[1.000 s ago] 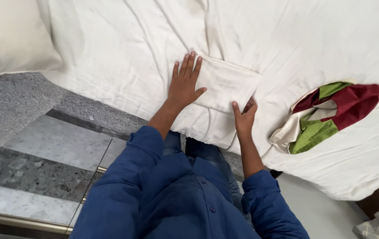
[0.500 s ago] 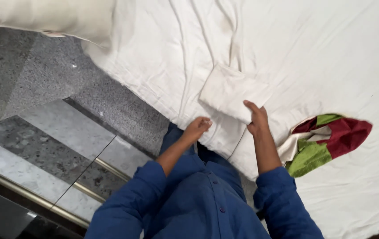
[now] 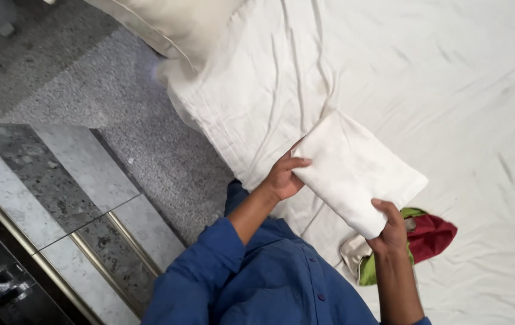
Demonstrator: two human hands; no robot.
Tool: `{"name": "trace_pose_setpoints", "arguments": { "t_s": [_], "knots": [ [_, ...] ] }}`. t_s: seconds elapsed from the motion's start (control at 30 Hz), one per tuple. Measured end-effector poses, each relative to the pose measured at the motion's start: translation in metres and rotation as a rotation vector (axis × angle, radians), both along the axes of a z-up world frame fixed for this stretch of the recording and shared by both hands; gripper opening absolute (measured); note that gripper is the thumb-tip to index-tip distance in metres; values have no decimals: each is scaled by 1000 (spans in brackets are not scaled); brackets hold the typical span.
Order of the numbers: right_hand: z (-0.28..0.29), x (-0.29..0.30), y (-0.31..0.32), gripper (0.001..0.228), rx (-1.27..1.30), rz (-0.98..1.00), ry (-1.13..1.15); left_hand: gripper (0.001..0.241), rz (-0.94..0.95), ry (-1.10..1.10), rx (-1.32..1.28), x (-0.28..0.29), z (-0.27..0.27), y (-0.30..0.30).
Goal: The person folds a white pillowcase on a bed, then places it on a stack of pillows. They repeat this process with a second white pillowcase. Finally, they fold a red and green towel and place it on the bed.
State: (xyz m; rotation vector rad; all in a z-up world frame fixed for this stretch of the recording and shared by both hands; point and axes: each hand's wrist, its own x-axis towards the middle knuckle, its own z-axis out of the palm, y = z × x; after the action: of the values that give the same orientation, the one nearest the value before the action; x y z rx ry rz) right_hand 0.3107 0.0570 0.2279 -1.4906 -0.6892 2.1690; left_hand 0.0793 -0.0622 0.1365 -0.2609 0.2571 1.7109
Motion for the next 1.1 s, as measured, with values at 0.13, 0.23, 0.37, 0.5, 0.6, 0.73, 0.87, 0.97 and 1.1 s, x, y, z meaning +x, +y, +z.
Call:
{"name": "trace_pose_setpoints", "arguments": {
  "t_s": [0.13, 0.23, 0.37, 0.5, 0.6, 0.73, 0.87, 0.97, 1.1],
  "knots": [
    [7, -5, -2, 55, 165, 53, -139, 86, -66, 337, -3, -21, 64, -14],
    [-10, -8, -9, 51, 317, 139, -117, 86, -123, 770, 4, -11, 84, -30],
    [15, -37, -30, 48, 355, 219, -28, 91, -172, 1190, 55, 5, 124, -34],
    [29, -46, -51, 60, 267, 224, 252, 96, -22, 1963, 77, 33, 132, -39],
    [46, -52, -61, 65, 285, 236, 301, 102, -5, 2138, 27, 47, 137, -42],
    [28, -41, -54, 57, 374, 282, 105, 111, -132, 2074, 172, 47, 137, -43],
    [25, -14, -40, 44, 341, 280, 63, 95, -97, 2031, 167, 40, 123, -41],
    [19, 2, -31, 35, 325, 424, 72, 97, 202, 2108, -171, 21, 149, -29],
    [19, 9, -20, 25, 372, 716, 94, 94, -96, 2120, -59, 1, 171, -9]
  ]
}}
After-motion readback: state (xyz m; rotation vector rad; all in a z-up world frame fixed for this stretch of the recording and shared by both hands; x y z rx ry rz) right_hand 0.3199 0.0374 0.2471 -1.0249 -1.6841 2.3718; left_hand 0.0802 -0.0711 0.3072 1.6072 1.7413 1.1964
